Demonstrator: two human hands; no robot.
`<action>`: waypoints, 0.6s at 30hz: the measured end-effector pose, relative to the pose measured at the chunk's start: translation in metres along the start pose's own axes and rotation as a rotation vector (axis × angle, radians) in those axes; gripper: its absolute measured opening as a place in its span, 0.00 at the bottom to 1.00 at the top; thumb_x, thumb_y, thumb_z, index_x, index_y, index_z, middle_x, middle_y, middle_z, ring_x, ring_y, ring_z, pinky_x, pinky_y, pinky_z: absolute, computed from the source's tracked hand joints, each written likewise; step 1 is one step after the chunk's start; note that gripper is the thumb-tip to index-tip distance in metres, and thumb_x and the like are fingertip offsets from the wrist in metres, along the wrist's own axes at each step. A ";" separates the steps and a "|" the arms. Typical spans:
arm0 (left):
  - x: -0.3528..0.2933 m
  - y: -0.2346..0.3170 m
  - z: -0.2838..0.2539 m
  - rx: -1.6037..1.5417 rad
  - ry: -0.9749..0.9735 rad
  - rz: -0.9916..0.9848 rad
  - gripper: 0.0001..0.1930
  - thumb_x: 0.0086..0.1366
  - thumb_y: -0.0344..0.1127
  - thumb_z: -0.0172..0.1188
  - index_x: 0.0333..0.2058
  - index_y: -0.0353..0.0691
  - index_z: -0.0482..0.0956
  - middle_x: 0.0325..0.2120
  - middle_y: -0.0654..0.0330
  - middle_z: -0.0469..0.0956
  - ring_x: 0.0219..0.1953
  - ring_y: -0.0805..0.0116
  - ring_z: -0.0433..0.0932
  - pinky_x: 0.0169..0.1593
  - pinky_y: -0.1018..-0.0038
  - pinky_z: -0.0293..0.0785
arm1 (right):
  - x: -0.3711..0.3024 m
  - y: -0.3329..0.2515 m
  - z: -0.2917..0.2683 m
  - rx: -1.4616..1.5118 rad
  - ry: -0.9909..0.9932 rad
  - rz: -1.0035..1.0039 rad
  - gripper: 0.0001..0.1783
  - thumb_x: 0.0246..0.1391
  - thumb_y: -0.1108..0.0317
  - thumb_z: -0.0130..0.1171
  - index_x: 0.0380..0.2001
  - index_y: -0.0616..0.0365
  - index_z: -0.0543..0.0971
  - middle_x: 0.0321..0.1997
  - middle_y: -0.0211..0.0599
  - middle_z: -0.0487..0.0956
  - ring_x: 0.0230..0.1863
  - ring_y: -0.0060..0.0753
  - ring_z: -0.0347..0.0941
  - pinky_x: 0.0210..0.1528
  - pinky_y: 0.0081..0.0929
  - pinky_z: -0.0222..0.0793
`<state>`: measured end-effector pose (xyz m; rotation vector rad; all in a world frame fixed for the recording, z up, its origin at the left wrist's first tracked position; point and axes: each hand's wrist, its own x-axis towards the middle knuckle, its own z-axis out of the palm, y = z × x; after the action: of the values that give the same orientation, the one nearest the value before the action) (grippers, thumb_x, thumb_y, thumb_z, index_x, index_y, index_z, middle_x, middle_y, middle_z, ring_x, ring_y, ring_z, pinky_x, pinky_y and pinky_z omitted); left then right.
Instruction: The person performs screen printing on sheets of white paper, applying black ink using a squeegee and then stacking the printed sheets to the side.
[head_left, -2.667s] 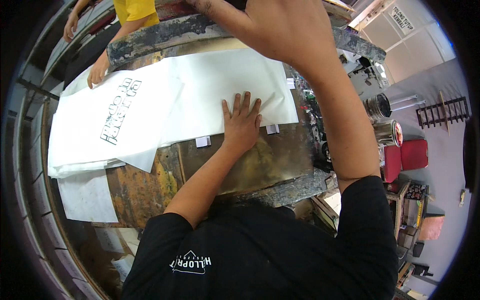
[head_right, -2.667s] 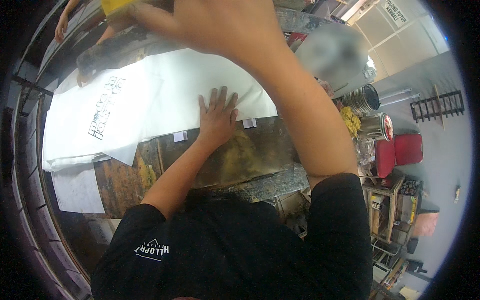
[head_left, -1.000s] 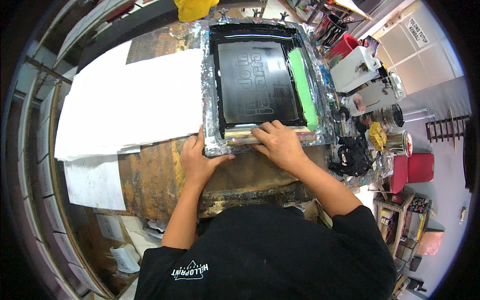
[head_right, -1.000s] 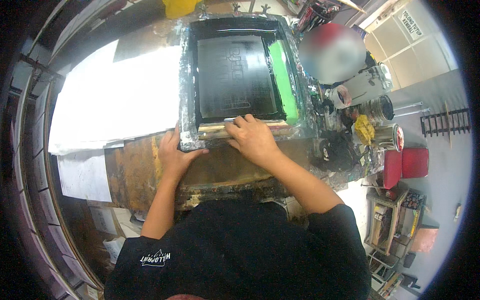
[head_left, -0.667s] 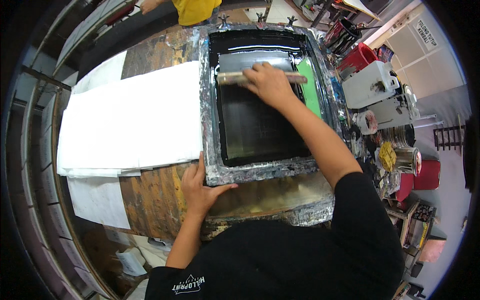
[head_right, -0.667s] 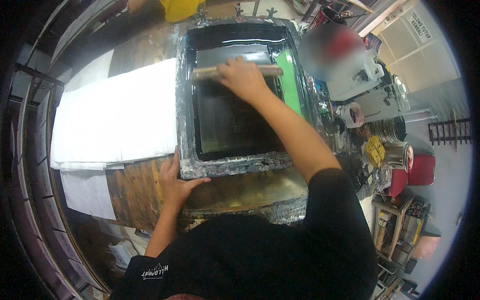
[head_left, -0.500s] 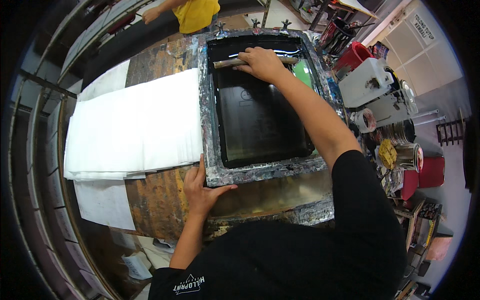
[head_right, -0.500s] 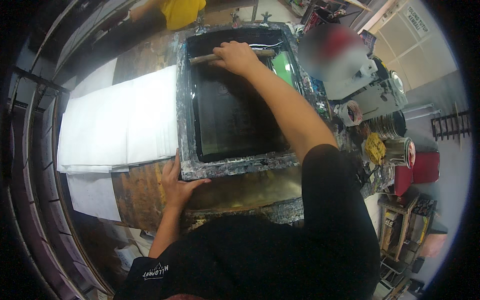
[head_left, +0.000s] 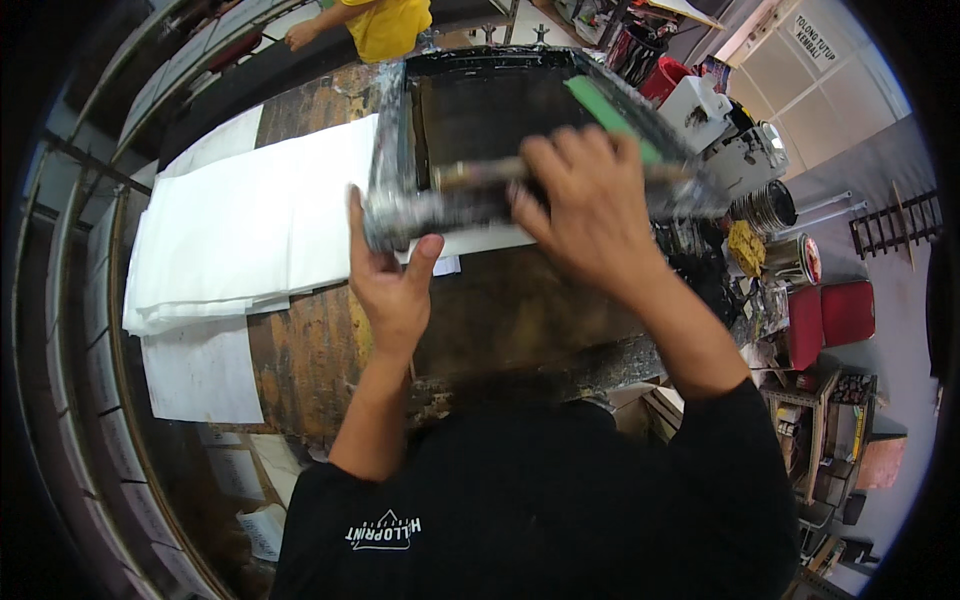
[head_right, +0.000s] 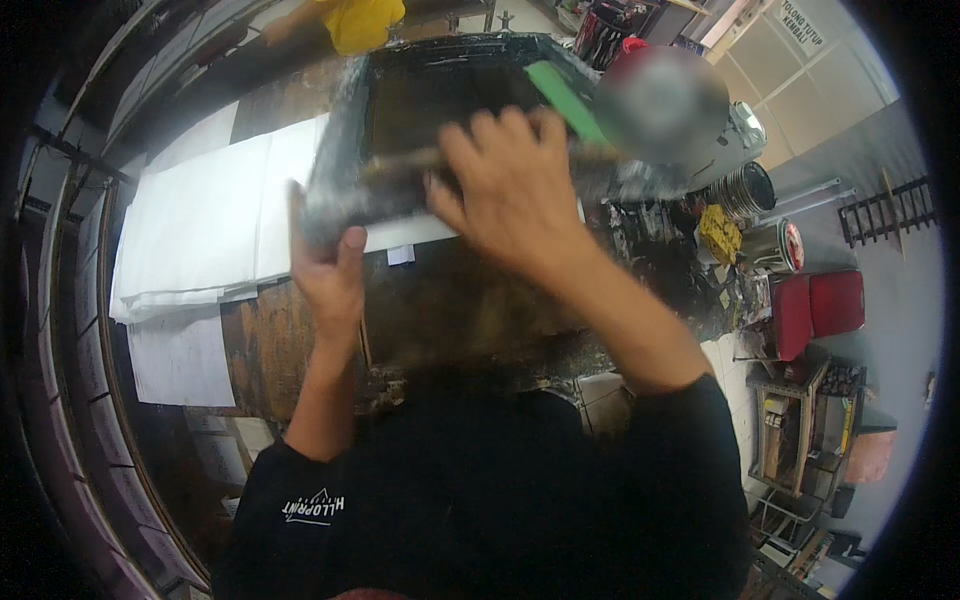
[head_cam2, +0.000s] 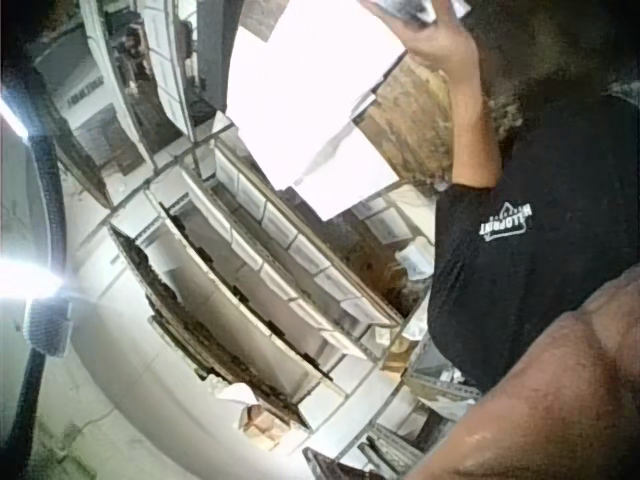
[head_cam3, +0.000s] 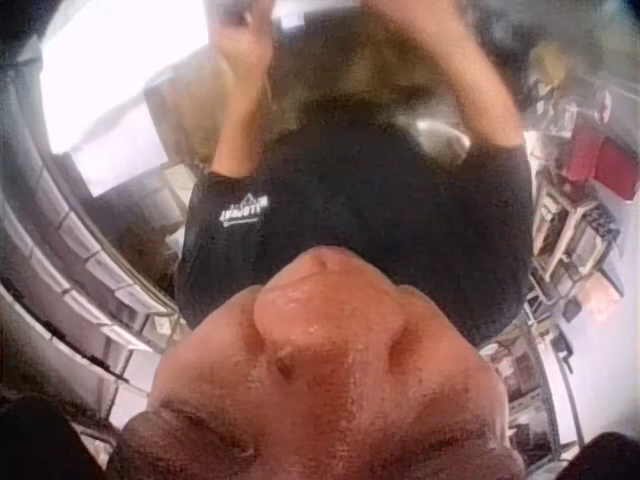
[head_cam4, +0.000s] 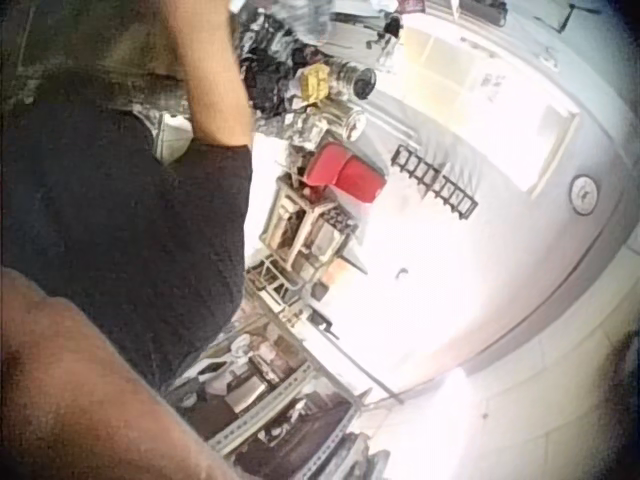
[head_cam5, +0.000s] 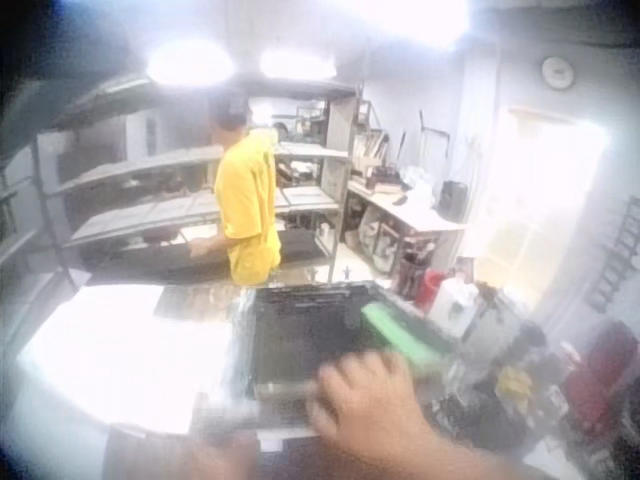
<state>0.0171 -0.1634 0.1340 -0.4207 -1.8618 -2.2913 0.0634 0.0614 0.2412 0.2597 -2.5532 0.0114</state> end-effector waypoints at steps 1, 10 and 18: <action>0.009 0.004 0.003 -0.047 -0.043 0.108 0.57 0.62 0.50 0.79 0.78 0.31 0.52 0.57 0.45 0.76 0.56 0.60 0.77 0.61 0.62 0.72 | 0.021 0.006 -0.002 -0.011 0.110 -0.020 0.17 0.61 0.51 0.65 0.44 0.50 0.80 0.39 0.35 0.77 0.47 0.43 0.75 0.55 0.48 0.62; -0.027 -0.057 -0.009 1.504 -0.558 -0.095 0.66 0.63 0.87 0.47 0.78 0.28 0.54 0.80 0.40 0.50 0.84 0.46 0.36 0.72 0.23 0.10 | 0.111 0.043 -0.024 -0.113 0.252 -0.087 0.21 0.67 0.46 0.60 0.46 0.52 0.84 0.38 0.40 0.84 0.45 0.48 0.81 0.52 0.45 0.64; 0.050 -0.021 0.039 1.047 -0.250 0.373 0.34 0.71 0.49 0.69 0.61 0.21 0.78 0.63 0.33 0.77 0.72 0.42 0.70 0.80 0.38 0.39 | 0.150 0.048 -0.026 -0.057 0.288 0.005 0.28 0.70 0.44 0.53 0.20 0.49 0.75 0.15 0.26 0.69 0.20 0.27 0.61 0.34 0.33 0.62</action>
<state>-0.0319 -0.1178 0.1372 -0.7817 -2.4853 -0.8556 -0.0552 0.0828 0.3466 0.2133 -2.2636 -0.0212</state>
